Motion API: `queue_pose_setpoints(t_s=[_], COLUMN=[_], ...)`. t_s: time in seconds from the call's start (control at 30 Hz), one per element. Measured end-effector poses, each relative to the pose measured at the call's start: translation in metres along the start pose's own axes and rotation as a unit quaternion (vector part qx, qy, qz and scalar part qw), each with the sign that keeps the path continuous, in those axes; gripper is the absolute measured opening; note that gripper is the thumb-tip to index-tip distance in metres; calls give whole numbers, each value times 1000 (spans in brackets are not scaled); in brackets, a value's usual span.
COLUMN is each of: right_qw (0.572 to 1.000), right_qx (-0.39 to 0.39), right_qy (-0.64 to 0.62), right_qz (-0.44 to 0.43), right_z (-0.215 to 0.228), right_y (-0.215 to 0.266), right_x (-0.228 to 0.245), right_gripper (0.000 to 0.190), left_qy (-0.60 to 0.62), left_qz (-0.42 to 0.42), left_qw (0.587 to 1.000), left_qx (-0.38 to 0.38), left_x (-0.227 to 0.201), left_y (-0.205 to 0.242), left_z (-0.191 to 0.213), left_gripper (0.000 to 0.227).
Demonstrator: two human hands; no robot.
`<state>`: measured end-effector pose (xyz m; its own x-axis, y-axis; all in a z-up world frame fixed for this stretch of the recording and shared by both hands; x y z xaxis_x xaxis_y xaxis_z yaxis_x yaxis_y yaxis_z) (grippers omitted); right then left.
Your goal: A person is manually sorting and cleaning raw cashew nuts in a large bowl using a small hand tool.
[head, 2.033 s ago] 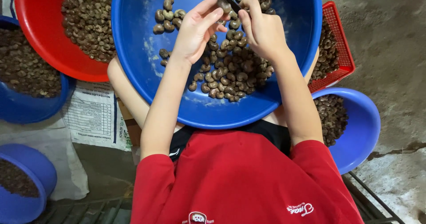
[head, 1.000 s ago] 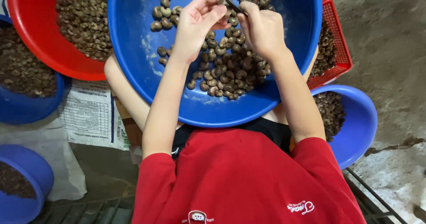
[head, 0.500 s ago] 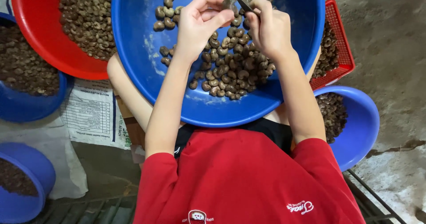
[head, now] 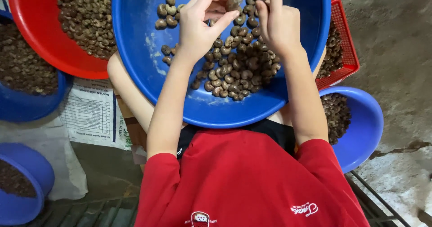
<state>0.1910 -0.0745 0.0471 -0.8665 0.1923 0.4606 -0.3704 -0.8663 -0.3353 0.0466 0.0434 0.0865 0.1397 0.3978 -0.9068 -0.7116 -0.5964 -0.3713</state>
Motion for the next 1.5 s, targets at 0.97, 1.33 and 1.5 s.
queue_pose_setpoints(t_s=[0.97, 1.33, 1.5], right_qw=[940, 998, 999], right_qx=[60, 44, 33], right_qy=[-327, -37, 35], right_qz=[-72, 11, -18], right_z=[-7, -15, -21], right_y=[-4, 5, 2], right_x=[14, 24, 14], right_gripper=[35, 27, 22], left_qy=[241, -50, -24], left_qz=[128, 42, 59], left_qw=[962, 993, 995], left_qx=[-23, -100, -71], left_x=[43, 12, 18], left_y=[8, 1, 2], left_z=[-6, 17, 15], left_gripper=[25, 22, 22])
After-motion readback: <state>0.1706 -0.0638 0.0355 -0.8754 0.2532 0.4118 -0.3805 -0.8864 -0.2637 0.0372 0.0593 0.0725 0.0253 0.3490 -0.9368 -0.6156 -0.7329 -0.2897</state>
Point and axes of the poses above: each hand's wrist, its own y-axis away from the middle knuckle, its own z-axis out of the back of the hand, x = y × z, the point moved 7 cm from there along -y, towards the middle knuckle, and after that the axes turned 3 degrees about -z, right-handed, at the moved point
